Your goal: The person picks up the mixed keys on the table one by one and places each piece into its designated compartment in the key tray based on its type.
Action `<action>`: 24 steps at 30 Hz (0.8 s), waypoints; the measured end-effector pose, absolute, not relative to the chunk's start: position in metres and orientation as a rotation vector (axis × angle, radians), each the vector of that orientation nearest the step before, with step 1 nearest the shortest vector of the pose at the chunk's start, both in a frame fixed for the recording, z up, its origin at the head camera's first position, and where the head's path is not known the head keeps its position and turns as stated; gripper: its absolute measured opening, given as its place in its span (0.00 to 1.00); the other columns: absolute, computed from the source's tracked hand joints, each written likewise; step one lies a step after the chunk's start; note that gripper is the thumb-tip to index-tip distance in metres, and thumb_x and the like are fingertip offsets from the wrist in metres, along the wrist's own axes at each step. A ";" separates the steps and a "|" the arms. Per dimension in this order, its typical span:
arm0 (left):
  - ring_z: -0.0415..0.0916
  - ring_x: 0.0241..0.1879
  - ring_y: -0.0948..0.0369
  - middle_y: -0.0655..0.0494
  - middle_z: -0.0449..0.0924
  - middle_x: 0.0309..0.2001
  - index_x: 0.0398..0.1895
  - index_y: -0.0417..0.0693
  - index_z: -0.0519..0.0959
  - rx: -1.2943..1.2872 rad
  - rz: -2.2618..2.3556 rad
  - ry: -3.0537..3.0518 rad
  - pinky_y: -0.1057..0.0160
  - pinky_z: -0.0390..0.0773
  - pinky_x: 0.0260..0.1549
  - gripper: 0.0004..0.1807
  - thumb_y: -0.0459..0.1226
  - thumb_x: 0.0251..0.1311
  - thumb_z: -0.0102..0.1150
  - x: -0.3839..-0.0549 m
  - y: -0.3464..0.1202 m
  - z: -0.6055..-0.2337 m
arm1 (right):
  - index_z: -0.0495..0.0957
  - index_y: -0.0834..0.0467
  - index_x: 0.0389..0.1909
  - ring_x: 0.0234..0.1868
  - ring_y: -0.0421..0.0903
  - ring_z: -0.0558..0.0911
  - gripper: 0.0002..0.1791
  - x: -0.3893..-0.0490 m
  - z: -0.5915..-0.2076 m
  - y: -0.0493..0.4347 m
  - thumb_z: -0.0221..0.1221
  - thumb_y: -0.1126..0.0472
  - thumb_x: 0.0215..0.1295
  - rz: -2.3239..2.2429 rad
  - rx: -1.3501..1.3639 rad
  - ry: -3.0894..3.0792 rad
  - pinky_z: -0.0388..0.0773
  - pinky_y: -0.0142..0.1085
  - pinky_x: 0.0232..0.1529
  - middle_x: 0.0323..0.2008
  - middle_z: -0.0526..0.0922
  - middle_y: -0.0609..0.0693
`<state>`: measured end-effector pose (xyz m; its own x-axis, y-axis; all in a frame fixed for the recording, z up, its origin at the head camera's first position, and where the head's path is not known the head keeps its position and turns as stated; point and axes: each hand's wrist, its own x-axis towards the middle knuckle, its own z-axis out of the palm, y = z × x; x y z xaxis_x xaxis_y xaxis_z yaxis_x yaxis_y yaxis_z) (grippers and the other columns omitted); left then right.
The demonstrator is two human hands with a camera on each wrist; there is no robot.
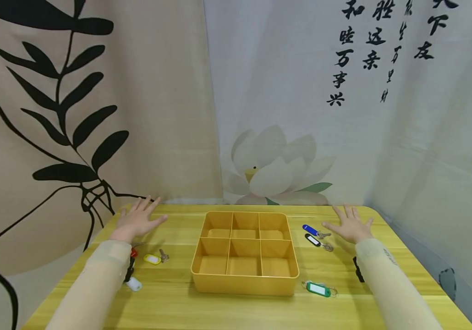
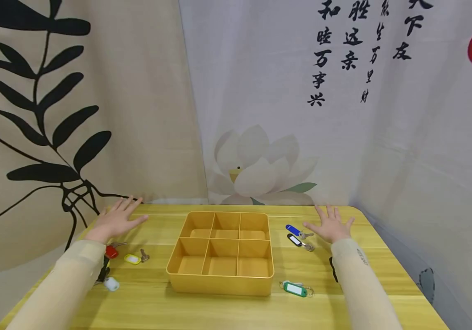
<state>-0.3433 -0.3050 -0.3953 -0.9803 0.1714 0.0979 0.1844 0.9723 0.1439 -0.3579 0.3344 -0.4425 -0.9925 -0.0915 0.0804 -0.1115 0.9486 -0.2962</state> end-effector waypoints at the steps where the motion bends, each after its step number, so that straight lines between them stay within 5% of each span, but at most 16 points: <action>1: 0.36 0.71 0.35 0.35 0.40 0.75 0.78 0.52 0.46 -0.277 -0.238 -3.033 0.24 0.33 0.58 0.48 0.70 0.64 0.33 -0.343 -0.305 -0.395 | 0.47 0.58 0.76 0.70 0.74 0.38 0.52 -0.358 -0.442 0.334 0.46 0.26 0.63 0.468 0.160 -3.038 0.20 0.78 0.51 0.72 0.38 0.72; 9: 0.38 0.72 0.37 0.39 0.39 0.76 0.79 0.55 0.43 -0.345 -0.309 -2.999 0.24 0.42 0.58 0.45 0.67 0.67 0.32 -0.342 -0.296 -0.389 | 0.42 0.57 0.77 0.71 0.73 0.37 0.52 -0.359 -0.440 0.329 0.45 0.28 0.65 0.583 0.202 -3.012 0.23 0.79 0.51 0.73 0.36 0.71; 24: 0.45 0.71 0.36 0.42 0.42 0.76 0.78 0.54 0.45 -0.470 -0.438 -2.945 0.31 0.53 0.61 0.42 0.65 0.69 0.32 -0.330 -0.271 -0.400 | 0.33 0.55 0.77 0.71 0.72 0.42 0.45 -0.329 -0.439 0.313 0.47 0.42 0.73 1.262 0.354 -2.785 0.44 0.73 0.61 0.75 0.37 0.66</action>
